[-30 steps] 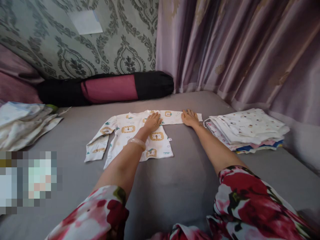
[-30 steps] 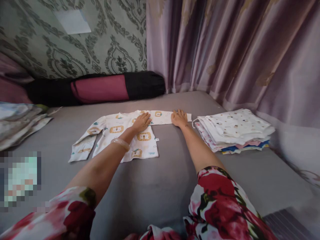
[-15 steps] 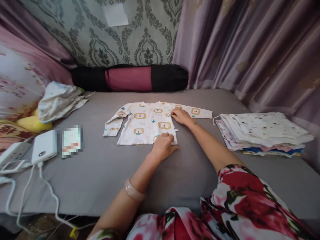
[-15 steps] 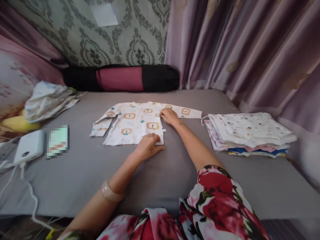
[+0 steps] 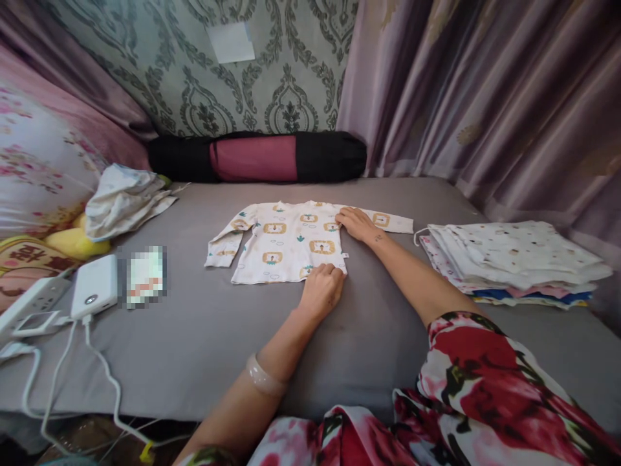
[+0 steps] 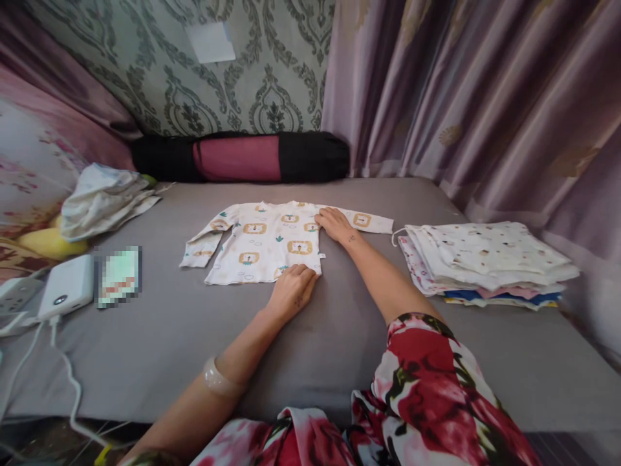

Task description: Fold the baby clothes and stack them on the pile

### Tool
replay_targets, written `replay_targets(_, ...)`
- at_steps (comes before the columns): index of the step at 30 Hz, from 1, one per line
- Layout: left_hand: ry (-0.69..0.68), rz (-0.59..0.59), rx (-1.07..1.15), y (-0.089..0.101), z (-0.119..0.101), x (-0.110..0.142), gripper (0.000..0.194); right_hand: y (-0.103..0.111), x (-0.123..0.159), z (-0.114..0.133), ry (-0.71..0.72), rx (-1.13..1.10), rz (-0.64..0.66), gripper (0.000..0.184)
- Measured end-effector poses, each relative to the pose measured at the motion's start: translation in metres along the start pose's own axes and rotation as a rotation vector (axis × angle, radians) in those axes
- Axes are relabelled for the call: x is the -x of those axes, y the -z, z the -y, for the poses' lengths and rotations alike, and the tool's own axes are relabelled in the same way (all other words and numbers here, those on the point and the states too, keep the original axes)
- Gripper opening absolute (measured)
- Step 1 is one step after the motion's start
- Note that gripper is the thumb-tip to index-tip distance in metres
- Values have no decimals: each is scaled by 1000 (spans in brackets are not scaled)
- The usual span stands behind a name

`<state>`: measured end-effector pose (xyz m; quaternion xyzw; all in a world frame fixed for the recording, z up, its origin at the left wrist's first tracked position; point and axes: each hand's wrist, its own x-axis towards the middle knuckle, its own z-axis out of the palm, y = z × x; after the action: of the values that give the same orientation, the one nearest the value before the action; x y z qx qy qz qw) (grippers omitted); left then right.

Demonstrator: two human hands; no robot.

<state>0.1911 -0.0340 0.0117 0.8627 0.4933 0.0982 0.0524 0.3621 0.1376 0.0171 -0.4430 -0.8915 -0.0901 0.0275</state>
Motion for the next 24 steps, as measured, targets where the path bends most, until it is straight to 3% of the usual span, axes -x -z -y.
replay_targets(9, -62, 4, 26, -8, -3, -9, 34, -2, -4, 3, -82, -28, 31, 29)
replay_targets(15, -98, -40, 95, -8, -1, -9, 31, 6, -9, 32, -260, -11, 75, 32)
replay_targets(17, -5, -111, 128, -4, 6, -6, 29, 5, -10, 52, -243, -59, 69, 36)
replay_targets(21, 340, -293, 69, 3, 29, -1, 27, -7, -9, 94, -227, -237, 89, 55)
replay_targets(24, 464, -218, 10, -2, 42, 2, 42, -18, -6, 112, -244, -331, 115, 63)
